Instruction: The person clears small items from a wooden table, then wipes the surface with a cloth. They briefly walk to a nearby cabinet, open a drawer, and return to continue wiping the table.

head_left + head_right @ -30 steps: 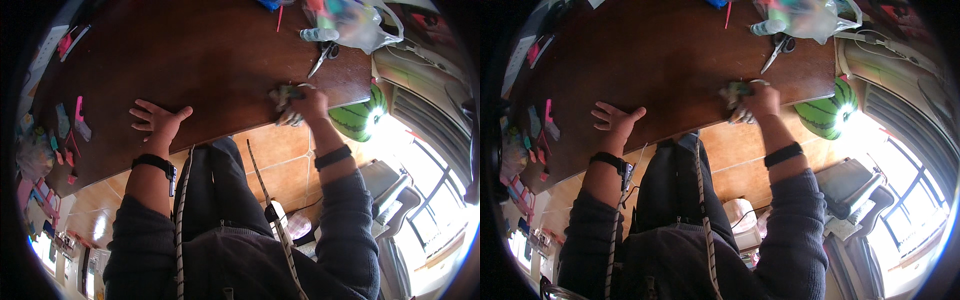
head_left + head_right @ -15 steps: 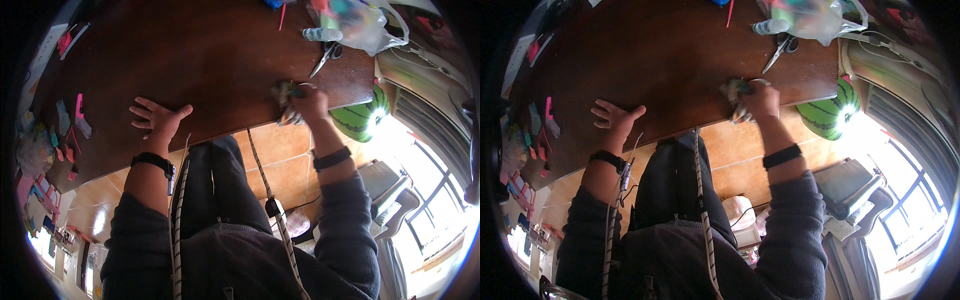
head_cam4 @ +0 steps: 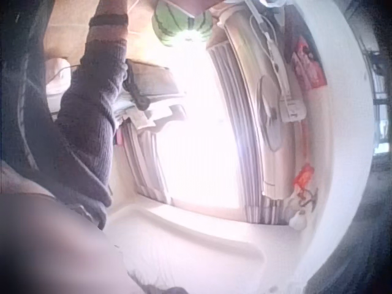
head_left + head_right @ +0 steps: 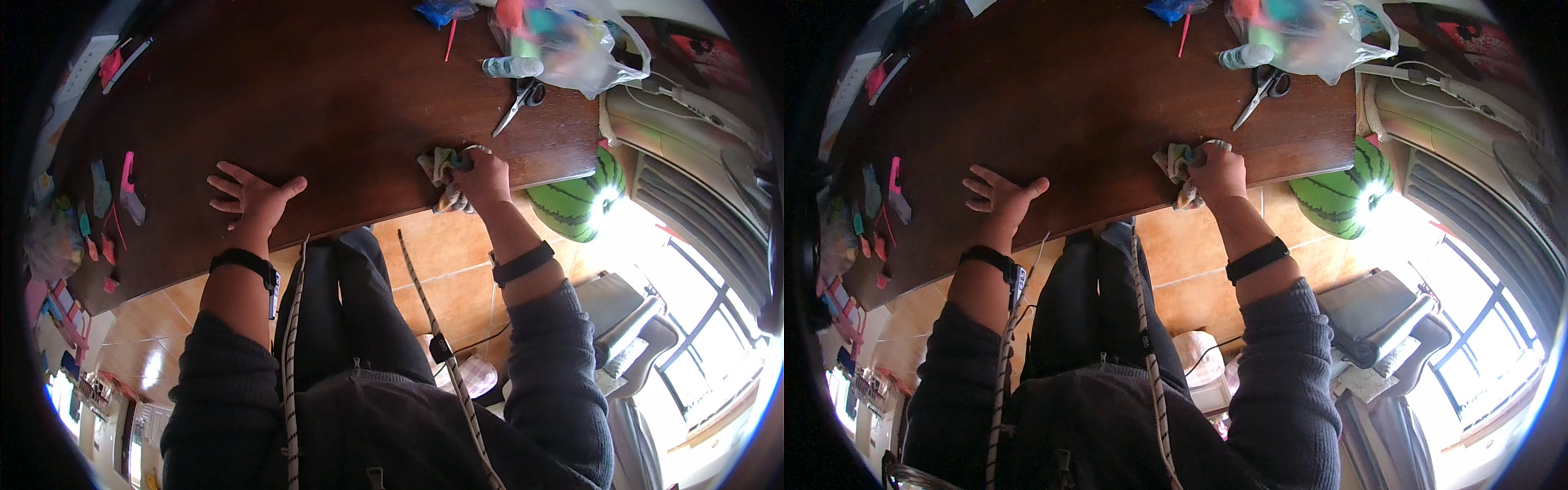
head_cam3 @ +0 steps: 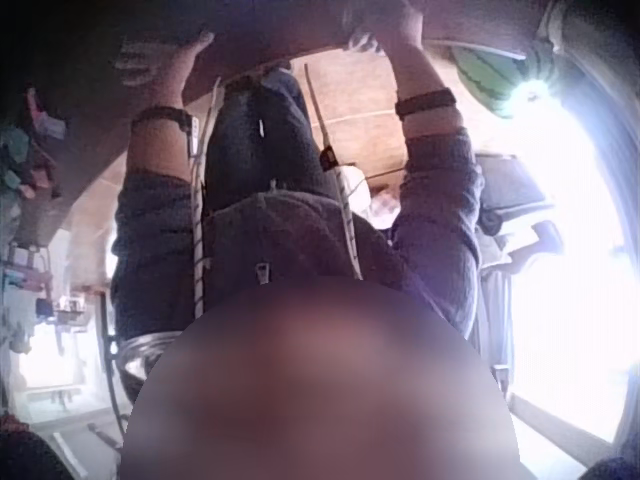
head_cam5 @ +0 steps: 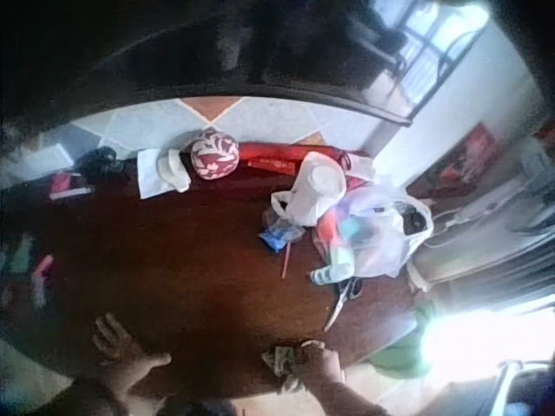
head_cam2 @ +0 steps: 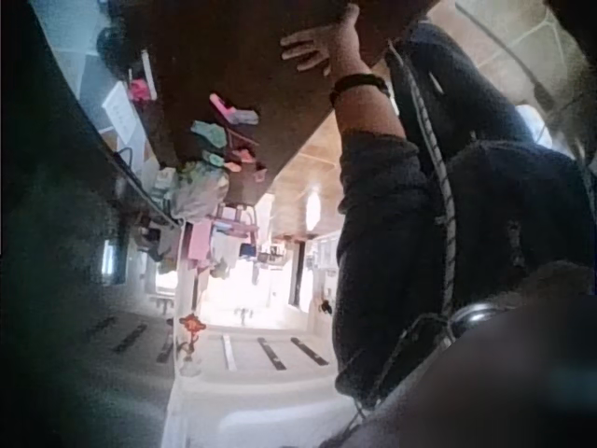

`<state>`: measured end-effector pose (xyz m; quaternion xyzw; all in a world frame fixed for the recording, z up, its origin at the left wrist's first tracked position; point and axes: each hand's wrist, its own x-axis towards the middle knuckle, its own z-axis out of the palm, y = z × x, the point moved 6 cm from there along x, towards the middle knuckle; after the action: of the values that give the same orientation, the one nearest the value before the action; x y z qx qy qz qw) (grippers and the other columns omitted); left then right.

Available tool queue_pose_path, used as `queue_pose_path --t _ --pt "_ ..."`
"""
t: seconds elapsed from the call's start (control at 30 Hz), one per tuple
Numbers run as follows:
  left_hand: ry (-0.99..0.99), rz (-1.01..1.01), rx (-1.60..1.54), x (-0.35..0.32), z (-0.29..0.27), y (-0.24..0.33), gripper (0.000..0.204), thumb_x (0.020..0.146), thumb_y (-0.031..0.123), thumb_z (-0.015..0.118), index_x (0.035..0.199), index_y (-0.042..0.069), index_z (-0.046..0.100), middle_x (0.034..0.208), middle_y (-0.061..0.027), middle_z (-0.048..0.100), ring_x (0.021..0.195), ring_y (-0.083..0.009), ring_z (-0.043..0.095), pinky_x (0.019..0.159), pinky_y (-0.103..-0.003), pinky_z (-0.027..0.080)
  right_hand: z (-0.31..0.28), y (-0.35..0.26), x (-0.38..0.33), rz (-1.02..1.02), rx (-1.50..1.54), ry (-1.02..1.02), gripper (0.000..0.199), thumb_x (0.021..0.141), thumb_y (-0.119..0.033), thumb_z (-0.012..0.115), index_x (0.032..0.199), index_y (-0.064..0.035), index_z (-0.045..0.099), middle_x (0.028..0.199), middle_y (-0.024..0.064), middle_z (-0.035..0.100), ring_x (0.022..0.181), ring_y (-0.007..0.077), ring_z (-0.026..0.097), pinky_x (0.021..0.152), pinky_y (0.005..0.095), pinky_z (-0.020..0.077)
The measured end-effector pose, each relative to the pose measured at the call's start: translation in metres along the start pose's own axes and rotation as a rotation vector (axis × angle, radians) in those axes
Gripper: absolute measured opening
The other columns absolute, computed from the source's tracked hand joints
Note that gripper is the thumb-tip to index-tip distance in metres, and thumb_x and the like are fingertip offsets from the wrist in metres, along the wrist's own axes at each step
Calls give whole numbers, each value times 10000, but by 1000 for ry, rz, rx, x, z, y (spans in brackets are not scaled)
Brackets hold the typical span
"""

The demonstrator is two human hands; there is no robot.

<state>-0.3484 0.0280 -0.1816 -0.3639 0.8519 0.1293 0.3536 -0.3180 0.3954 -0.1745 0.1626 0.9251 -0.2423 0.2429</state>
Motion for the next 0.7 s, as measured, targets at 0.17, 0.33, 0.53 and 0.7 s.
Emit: queue_pose_path --t 0.17,0.33,0.53,0.7 --pt "-9 -2 8 0 1 -1 1328 558 458 806 1365 159 -205 1433 -139 -230 1291 -454 -182 981 -679 92 -17 11 -2 179 11 107 286 633 -207 656 895 -92 658 835 132 650 802 286 628 729 361 504" --pt "-8 -20 20 -1 0 1 1334 553 462 807 1364 152 -206 1431 -139 -235 1294 -453 -173 983 -678 88 0 -5 1 16 68 26 317 601 -224 657 892 -99 659 829 143 638 806 300 622 734 368 501" --pt "0 -9 16 -1 0 -1 1327 560 452 807 1364 149 -205 1428 -138 -242 1295 -454 -165 984 -677 92 -10 11 2 153 96 102 326 608 -249 682 882 -76 654 811 135 645 787 295 627 716 360 501" --pt "-2 -35 21 0 1 1 1313 573 436 805 1364 153 -205 1429 -137 -241 1294 -454 -169 983 -676 96 -2 1 1 59 70 91 280 606 -193 669 862 -80 657 824 150 639 808 304 617 722 371 501"
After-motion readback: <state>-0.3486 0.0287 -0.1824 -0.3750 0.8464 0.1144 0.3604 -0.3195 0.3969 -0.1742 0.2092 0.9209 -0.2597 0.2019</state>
